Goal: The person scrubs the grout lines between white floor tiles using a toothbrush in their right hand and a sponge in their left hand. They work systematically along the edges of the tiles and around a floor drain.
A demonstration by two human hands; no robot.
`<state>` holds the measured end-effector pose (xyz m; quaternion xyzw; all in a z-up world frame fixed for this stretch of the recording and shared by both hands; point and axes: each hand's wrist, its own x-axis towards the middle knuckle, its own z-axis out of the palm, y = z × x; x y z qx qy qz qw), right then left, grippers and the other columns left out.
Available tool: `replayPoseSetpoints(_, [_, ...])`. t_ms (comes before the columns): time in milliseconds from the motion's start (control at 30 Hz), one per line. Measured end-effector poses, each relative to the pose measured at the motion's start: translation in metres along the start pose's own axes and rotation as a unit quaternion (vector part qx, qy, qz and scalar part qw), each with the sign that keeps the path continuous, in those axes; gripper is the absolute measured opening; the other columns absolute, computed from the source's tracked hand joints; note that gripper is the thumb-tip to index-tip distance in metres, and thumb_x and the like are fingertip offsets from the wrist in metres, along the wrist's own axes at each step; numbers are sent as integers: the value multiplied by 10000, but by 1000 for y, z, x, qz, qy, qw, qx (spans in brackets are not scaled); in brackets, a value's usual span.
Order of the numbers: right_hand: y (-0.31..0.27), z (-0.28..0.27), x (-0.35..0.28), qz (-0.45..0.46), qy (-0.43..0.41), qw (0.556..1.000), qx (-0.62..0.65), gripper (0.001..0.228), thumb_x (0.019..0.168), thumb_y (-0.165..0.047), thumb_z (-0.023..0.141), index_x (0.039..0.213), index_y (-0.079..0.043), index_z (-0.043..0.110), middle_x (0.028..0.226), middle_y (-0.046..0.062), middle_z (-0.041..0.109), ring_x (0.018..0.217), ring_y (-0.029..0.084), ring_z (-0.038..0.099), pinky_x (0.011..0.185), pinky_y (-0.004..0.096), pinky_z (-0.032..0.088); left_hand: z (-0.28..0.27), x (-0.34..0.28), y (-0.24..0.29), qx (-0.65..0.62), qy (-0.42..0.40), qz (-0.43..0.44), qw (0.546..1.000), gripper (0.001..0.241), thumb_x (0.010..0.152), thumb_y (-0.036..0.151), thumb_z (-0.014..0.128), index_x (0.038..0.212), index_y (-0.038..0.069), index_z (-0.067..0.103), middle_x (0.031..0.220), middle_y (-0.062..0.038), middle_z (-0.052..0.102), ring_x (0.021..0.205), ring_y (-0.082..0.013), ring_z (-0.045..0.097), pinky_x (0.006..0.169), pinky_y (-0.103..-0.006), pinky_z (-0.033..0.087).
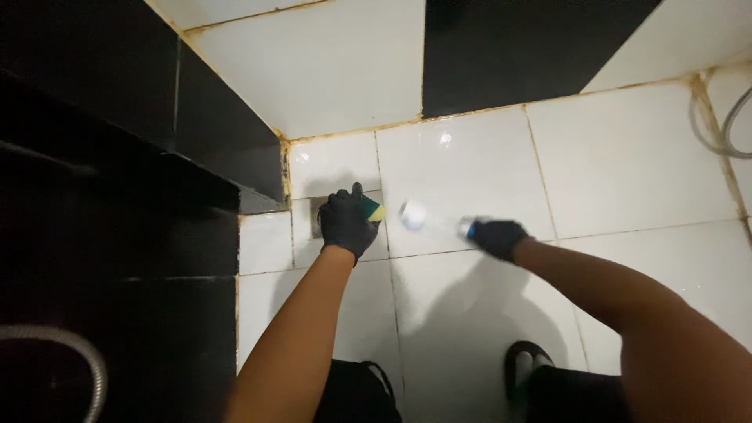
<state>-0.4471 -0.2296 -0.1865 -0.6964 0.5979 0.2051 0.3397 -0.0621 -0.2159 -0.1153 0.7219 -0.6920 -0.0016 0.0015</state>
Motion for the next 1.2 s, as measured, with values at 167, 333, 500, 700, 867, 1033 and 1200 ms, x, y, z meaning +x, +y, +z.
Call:
replayPoseSetpoints(167, [-88, -58, -44, -98, -20, 991, -88, 729, 992, -660, 294, 1443, -146, 547, 1427, 150, 628, 1386, 336, 541, 1191, 495, 422, -9, -11, -21, -64, -10, -35, 997, 798, 774, 443, 760, 1440, 55, 553, 1050, -185, 653, 1023, -401, 662, 814, -545, 560])
replayPoseSetpoints(333, [-4, -61, 90, 43, 50, 995, -76, 729, 1047, -616, 113, 1411, -135, 524, 1410, 130, 596, 1350, 299, 530, 1103, 470, 405, 10, -13, -31, -48, -30, -42, 998, 682, 787, 479, 736, 1373, 151, 620, 1224, -144, 646, 1109, -383, 641, 834, -592, 542])
replayPoseSetpoints(500, [-60, -36, 7, 2, 0, 998, 56, 898, 963, -743, 263, 1429, -49, 590, 1448, 213, 600, 1396, 379, 513, 1165, 492, 404, 10, -2, -17, -85, 4, -41, 996, 797, 742, 458, 767, 1420, 83, 581, 1039, -171, 678, 1014, -394, 674, 786, -559, 573])
replayPoseSetpoints(700, [-76, -37, 19, -129, -3, 992, -17, 700, 989, -665, 376, 1507, -210, 497, 1516, 100, 561, 1432, 323, 492, 1224, 430, 387, 35, 2, -22, -49, -7, -42, 998, 814, 727, 481, 753, 1424, 99, 582, 995, -134, 664, 970, -367, 678, 775, -552, 574])
replayPoseSetpoints(867, [-45, -33, 122, -29, 117, 989, -88, 613, 1015, -582, 319, 1373, -162, 586, 1173, 128, 752, 1183, 320, 686, 942, 489, 532, 12, 0, -13, -27, -14, -31, 999, 785, 747, 484, 717, 1417, 94, 593, 961, -133, 660, 954, -364, 689, 755, -541, 576])
replayPoseSetpoints(1033, [-83, 9, 83, -167, 21, 974, -153, 588, 1014, -618, 301, 1411, -257, 542, 1327, 80, 690, 1306, 295, 608, 1076, 498, 481, 17, -3, -21, -42, -44, -21, 998, 846, 754, 482, 729, 1466, 68, 534, 1030, -177, 662, 1013, -394, 674, 800, -567, 566])
replayPoseSetpoints(1200, [-93, -89, 47, -144, 32, 978, -148, 648, 1088, -518, 197, 1528, -114, 451, 1527, 175, 532, 1447, 343, 470, 1201, 489, 368, -9, -12, -23, -118, -53, 5, 992, 723, 811, 397, 728, 1412, 20, 588, 1068, -239, 712, 1018, -434, 701, 788, -570, 581])
